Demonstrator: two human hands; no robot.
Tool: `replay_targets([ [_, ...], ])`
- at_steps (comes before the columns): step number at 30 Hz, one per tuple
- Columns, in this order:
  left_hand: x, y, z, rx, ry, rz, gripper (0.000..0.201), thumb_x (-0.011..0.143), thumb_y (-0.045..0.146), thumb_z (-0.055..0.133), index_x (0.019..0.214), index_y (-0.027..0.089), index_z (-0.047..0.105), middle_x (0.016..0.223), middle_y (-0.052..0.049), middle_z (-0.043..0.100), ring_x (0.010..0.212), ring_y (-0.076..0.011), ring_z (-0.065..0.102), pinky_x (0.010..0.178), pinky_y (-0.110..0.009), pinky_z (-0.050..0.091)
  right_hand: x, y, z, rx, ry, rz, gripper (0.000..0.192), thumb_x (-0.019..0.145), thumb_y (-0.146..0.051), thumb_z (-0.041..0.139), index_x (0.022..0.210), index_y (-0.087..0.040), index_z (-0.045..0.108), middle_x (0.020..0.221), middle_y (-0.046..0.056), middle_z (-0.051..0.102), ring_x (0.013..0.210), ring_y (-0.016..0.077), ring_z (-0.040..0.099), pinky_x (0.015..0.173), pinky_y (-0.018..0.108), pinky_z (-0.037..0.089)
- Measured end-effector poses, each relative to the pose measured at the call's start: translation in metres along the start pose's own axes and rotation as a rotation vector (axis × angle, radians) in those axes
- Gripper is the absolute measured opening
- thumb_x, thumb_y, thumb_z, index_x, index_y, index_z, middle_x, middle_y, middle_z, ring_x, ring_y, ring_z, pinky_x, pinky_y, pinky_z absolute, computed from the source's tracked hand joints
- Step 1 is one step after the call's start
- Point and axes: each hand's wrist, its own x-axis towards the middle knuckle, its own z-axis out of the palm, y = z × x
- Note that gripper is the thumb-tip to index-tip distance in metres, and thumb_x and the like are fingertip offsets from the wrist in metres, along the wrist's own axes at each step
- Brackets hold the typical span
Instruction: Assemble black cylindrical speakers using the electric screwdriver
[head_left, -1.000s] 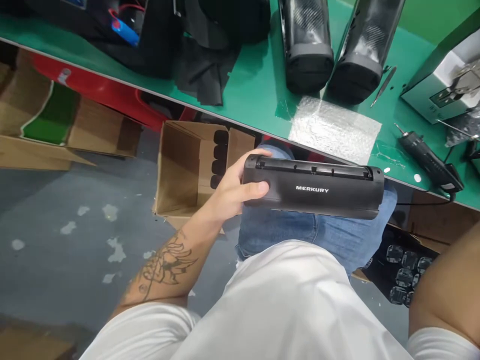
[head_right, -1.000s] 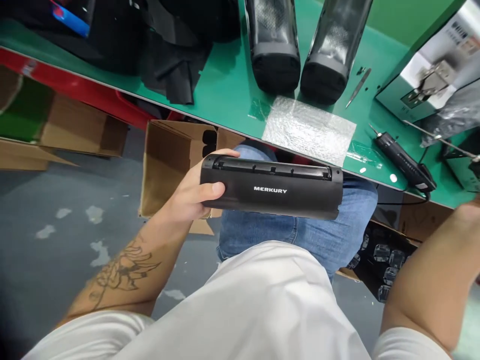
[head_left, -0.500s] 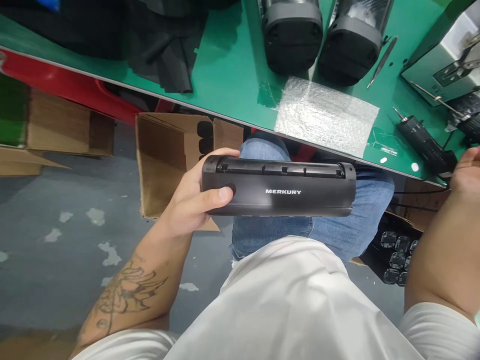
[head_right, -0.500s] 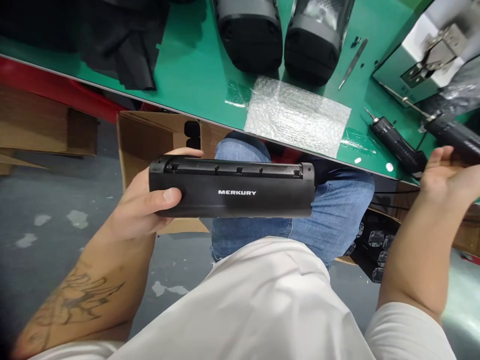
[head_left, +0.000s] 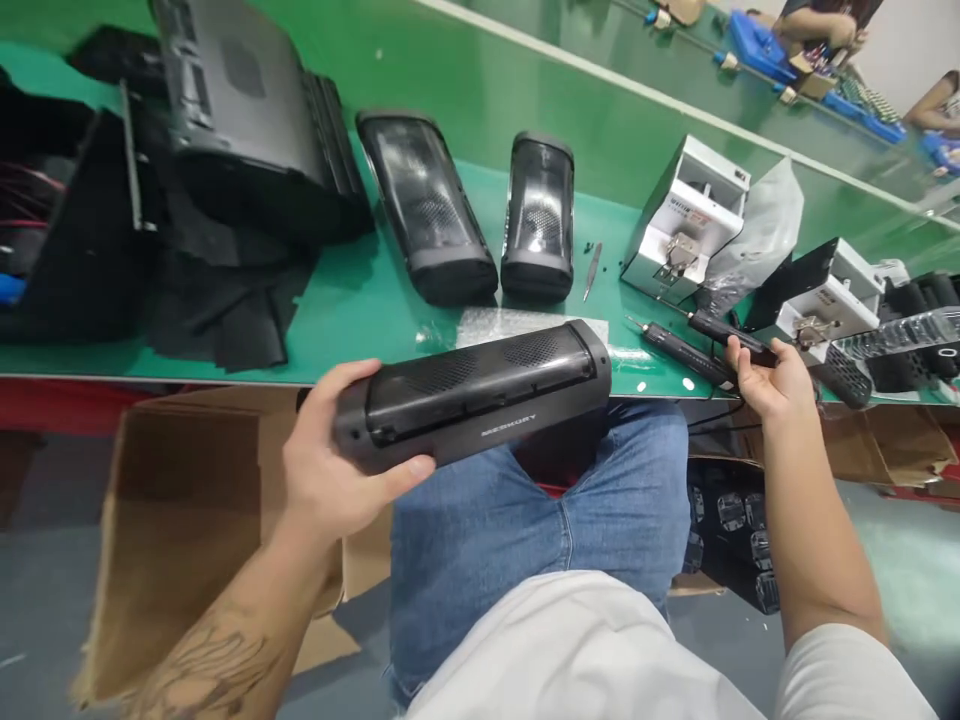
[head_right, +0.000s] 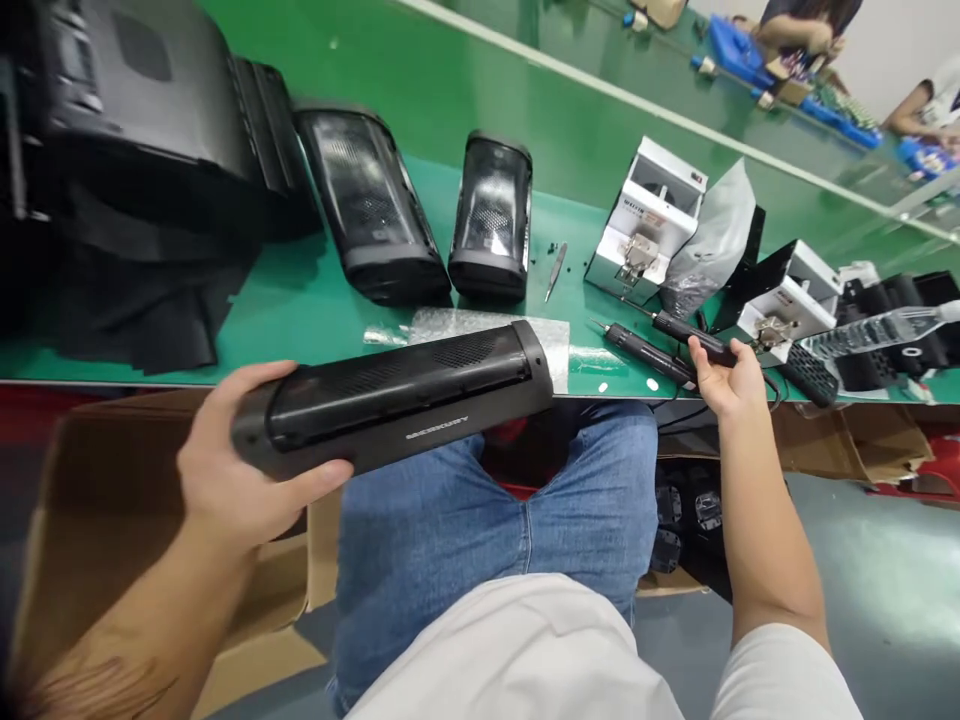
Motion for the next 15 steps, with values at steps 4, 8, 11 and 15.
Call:
replay_targets([
  [4, 0.025, -0.01, 0.032, 0.037, -0.049, 0.263, 0.096, 0.069, 0.063, 0.096, 0.151, 0.03, 0.06, 0.138, -0.01, 0.071, 0.12, -0.0336, 0.075, 0.106, -0.051, 0.066, -0.006, -0.007, -0.002, -0.111, -0.016, 0.089, 0.045, 0.115, -0.028, 0.024, 0.123, -0.004, 0.061, 0.122, 0.026, 0.063, 0.104, 0.0167, 0.074, 0.055, 0.006, 0.055],
  [8, 0.047, -0.019, 0.058, -0.041, -0.174, 0.401, 0.09, 0.078, 0.058, 0.093, 0.152, 0.027, 0.052, 0.145, -0.017, 0.063, 0.14, -0.0374, 0.064, 0.117, -0.059, 0.058, 0.0, -0.015, -0.005, -0.256, -0.048, 0.061, 0.055, 0.113, -0.023, 0.022, 0.093, -0.004, 0.07, 0.126, 0.031, 0.061, 0.113, 0.0153, 0.075, 0.066, 0.001, 0.054],
  [11, 0.058, -0.025, 0.068, -0.086, -0.253, 0.405, 0.091, 0.078, 0.054, 0.096, 0.151, 0.029, 0.048, 0.152, -0.019, 0.057, 0.144, -0.0381, 0.061, 0.119, -0.061, 0.056, 0.005, -0.02, -0.005, -0.343, -0.063, 0.019, 0.062, 0.111, -0.018, 0.023, 0.076, -0.005, 0.072, 0.129, 0.036, 0.06, 0.118, 0.0168, 0.075, 0.072, 0.005, 0.057],
  [15, 0.063, -0.029, 0.073, -0.164, -0.347, 0.349, 0.09, 0.08, 0.046, 0.096, 0.153, 0.031, 0.046, 0.162, -0.021, 0.049, 0.153, -0.04, 0.055, 0.123, -0.063, 0.051, 0.011, -0.02, -0.013, -0.433, -0.001, 0.006, 0.065, 0.102, -0.008, 0.021, 0.066, -0.01, 0.074, 0.124, 0.037, 0.062, 0.109, 0.0211, 0.078, 0.07, 0.017, 0.063],
])
